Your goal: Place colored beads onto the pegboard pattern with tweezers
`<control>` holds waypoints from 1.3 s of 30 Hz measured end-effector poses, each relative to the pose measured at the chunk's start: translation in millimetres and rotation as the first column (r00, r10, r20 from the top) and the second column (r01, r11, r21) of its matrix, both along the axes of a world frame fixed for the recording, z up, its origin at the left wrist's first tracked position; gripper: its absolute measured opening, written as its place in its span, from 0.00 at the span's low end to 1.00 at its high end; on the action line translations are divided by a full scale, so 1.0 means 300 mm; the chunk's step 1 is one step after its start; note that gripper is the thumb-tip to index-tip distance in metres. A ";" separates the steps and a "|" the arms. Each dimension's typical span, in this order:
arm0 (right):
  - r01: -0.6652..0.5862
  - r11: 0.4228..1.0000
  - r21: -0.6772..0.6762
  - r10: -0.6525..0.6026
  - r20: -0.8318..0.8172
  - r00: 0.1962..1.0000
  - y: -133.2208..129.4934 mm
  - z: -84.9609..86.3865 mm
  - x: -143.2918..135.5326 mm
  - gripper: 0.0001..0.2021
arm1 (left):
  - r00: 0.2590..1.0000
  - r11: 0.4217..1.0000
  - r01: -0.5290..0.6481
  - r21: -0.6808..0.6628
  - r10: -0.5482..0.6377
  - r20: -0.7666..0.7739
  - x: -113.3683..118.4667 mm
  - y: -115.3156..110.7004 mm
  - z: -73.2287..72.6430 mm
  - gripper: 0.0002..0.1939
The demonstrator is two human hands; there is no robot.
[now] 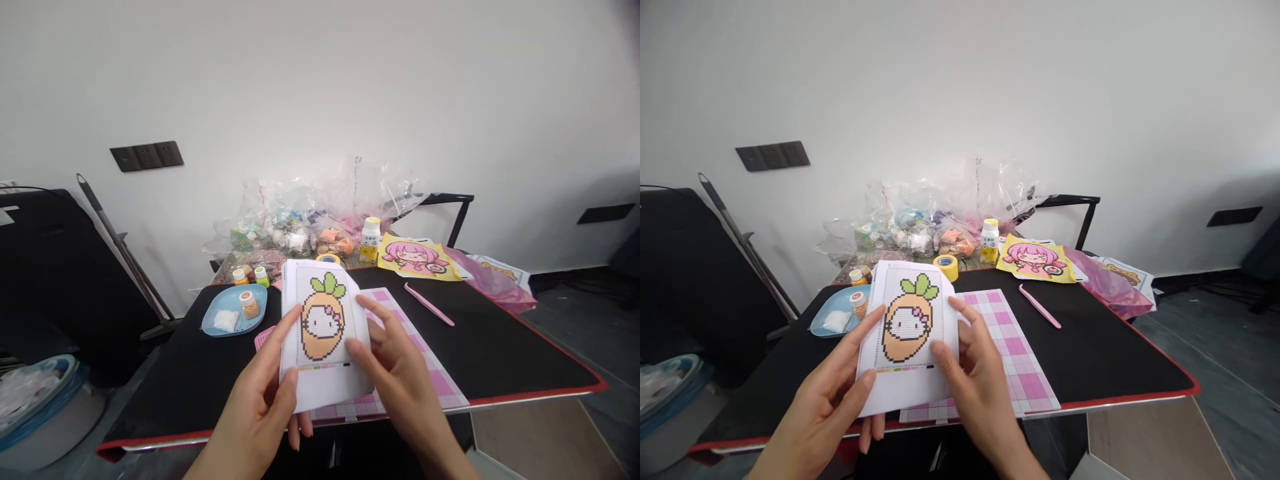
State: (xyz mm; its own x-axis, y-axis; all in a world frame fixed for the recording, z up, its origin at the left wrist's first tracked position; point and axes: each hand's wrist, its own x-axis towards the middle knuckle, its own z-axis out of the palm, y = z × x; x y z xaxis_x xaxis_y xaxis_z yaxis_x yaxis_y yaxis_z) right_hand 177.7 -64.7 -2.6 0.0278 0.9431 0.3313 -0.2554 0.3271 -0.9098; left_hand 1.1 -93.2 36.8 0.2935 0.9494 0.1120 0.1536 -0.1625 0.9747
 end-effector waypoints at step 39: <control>0.259 0.962 -0.087 -0.214 0.349 0.912 0.645 -0.118 0.144 0.24 | 0.950 0.940 -0.312 0.139 0.310 0.032 -0.224 0.424 -0.020 0.16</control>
